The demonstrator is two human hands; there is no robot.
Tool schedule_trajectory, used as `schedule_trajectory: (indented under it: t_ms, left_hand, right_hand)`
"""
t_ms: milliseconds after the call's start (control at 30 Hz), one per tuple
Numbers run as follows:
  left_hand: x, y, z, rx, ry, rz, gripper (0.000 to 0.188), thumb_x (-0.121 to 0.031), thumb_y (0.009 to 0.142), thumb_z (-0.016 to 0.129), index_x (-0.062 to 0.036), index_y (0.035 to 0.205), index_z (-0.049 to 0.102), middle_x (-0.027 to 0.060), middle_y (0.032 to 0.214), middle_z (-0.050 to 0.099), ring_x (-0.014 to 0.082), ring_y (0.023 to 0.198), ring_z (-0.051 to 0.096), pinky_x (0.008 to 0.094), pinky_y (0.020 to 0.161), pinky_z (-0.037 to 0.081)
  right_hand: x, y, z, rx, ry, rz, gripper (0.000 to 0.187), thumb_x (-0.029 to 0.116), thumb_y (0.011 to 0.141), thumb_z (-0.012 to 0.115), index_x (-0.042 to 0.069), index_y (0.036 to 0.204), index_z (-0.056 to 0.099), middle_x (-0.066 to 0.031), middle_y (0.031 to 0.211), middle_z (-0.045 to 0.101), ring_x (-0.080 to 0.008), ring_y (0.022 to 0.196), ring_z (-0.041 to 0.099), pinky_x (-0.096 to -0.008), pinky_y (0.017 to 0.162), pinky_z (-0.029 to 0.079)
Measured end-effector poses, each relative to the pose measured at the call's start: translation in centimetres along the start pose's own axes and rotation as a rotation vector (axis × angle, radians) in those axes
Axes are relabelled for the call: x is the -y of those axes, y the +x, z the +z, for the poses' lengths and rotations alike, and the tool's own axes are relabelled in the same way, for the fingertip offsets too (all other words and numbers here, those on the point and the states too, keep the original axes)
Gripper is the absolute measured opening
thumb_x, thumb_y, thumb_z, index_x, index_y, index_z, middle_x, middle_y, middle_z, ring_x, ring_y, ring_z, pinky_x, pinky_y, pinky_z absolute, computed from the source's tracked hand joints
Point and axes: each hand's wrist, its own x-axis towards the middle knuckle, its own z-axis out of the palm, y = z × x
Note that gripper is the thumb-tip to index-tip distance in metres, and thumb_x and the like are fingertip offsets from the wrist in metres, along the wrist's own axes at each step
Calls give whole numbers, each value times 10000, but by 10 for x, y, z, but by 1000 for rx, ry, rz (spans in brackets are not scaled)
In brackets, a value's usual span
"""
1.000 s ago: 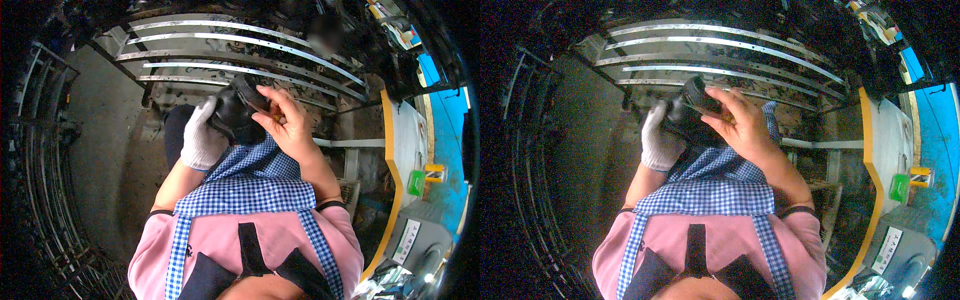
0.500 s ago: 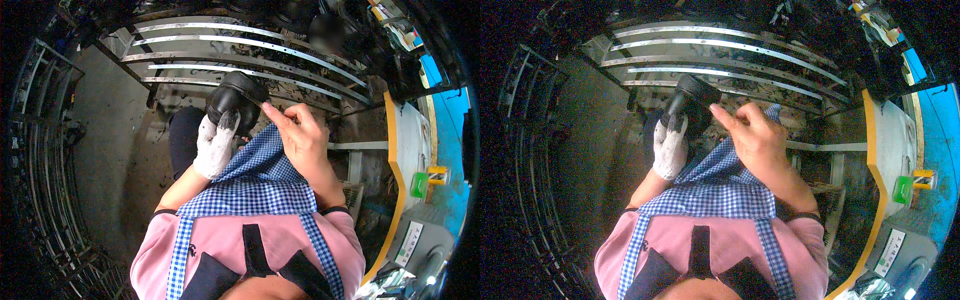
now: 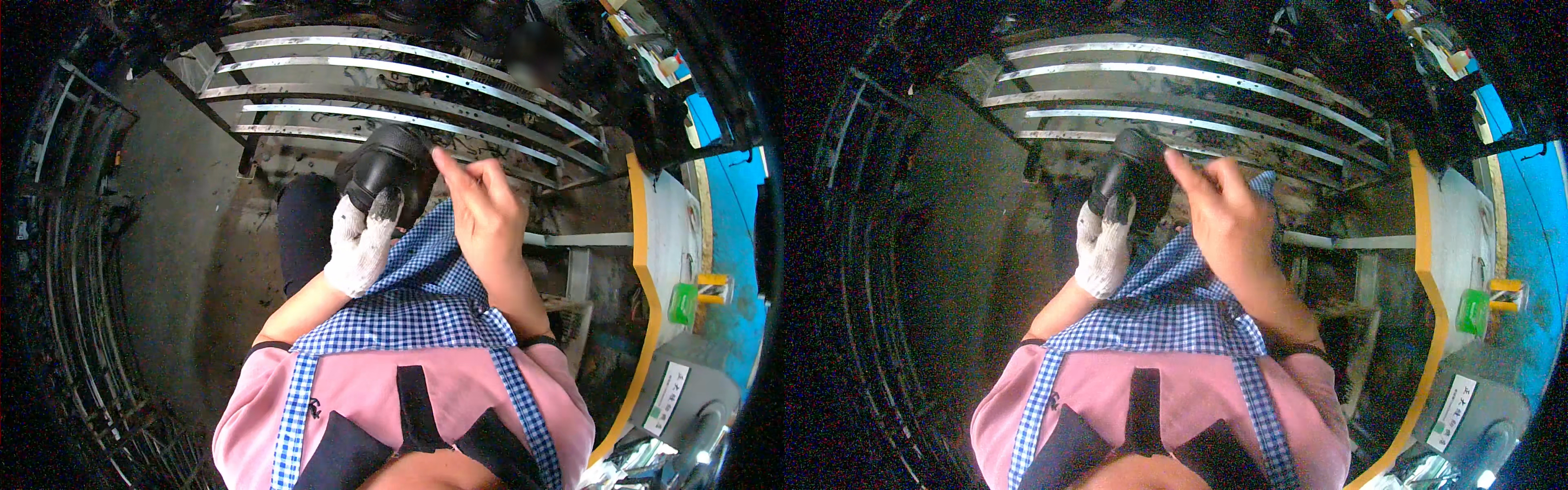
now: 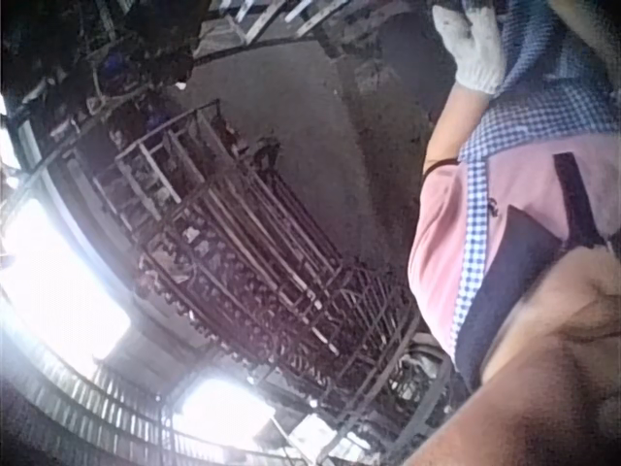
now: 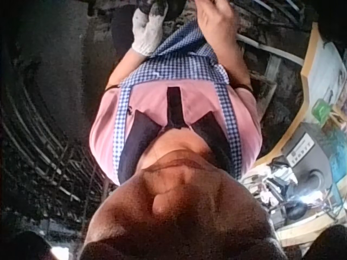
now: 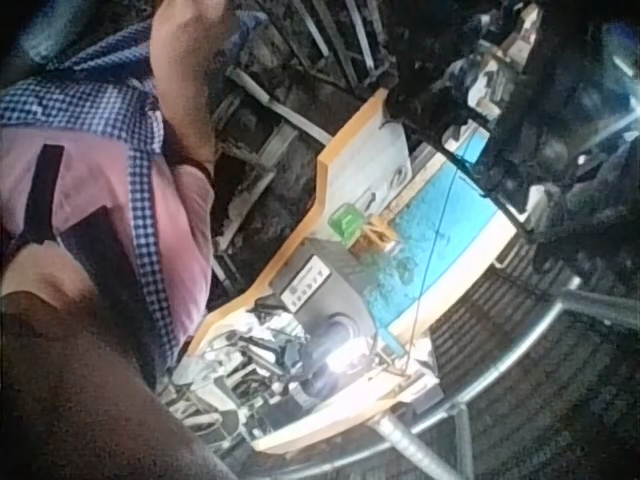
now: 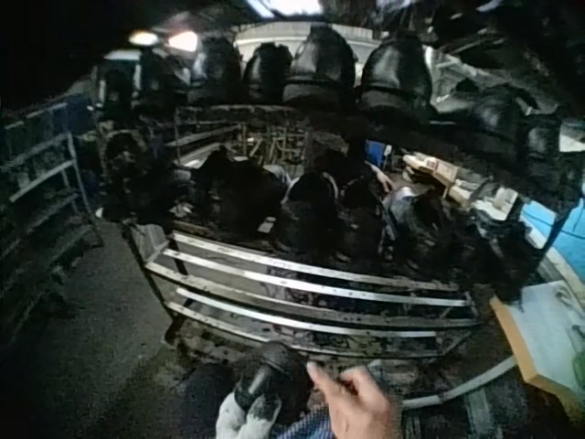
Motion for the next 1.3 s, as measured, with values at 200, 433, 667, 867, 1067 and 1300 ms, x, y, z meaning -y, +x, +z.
schedule_trajectory:
  t_ms: [200, 433, 667, 867, 1067, 1300]
  left_hand:
    - [2, 6, -7, 67, 26, 132, 248, -98, 899, 513, -27, 1136, 534, 44, 975, 588, 91, 819, 544, 227, 688, 456]
    - [10, 8, -20, 216, 328, 162, 261, -50, 857, 534, -11, 1115, 536, 89, 991, 589, 172, 889, 556, 283, 789, 449]
    - [25, 8, -15, 150, 216, 74, 318, -13, 802, 584, -5, 1118, 556, 141, 1001, 603, 231, 908, 591, 313, 792, 467]
    - [14, 15, -11, 169, 397, 127, 300, -20, 806, 587, -11, 1105, 560, 133, 985, 610, 238, 912, 593, 314, 802, 467]
    - [25, 17, -7, 142, 370, 187, 275, -26, 813, 584, -14, 1087, 567, 146, 978, 607, 253, 898, 594, 312, 777, 471]
    - [17, 13, -12, 167, 402, 273, 233, -30, 809, 582, -15, 1042, 585, 151, 920, 618, 268, 829, 603, 322, 727, 479]
  right_hand:
    - [0, 18, -7, 11, 172, -93, 372, 2, 708, 688, 116, 1060, 652, -55, 729, 529, -162, 571, 555, -279, 483, 439]
    - [-13, 32, -14, 65, -10, -496, 315, 59, 647, 698, 115, 955, 670, -33, 843, 594, -156, 602, 593, -259, 482, 475]
    - [-28, 25, 5, 194, -24, -410, 370, 35, 670, 645, 91, 1035, 616, -32, 944, 587, -167, 652, 615, -279, 513, 491]
    - [-31, 25, -5, 121, -12, -482, 354, 32, 671, 633, 84, 1022, 628, -35, 931, 594, -169, 662, 618, -278, 521, 496]
    - [-40, 23, -2, 126, -75, -577, 246, 62, 684, 647, 67, 930, 638, -45, 903, 592, -160, 670, 618, -263, 510, 483]
    - [-36, 21, 11, 157, 165, -276, 304, -26, 692, 606, 60, 954, 477, -81, 894, 525, -233, 606, 587, -327, 501, 471]
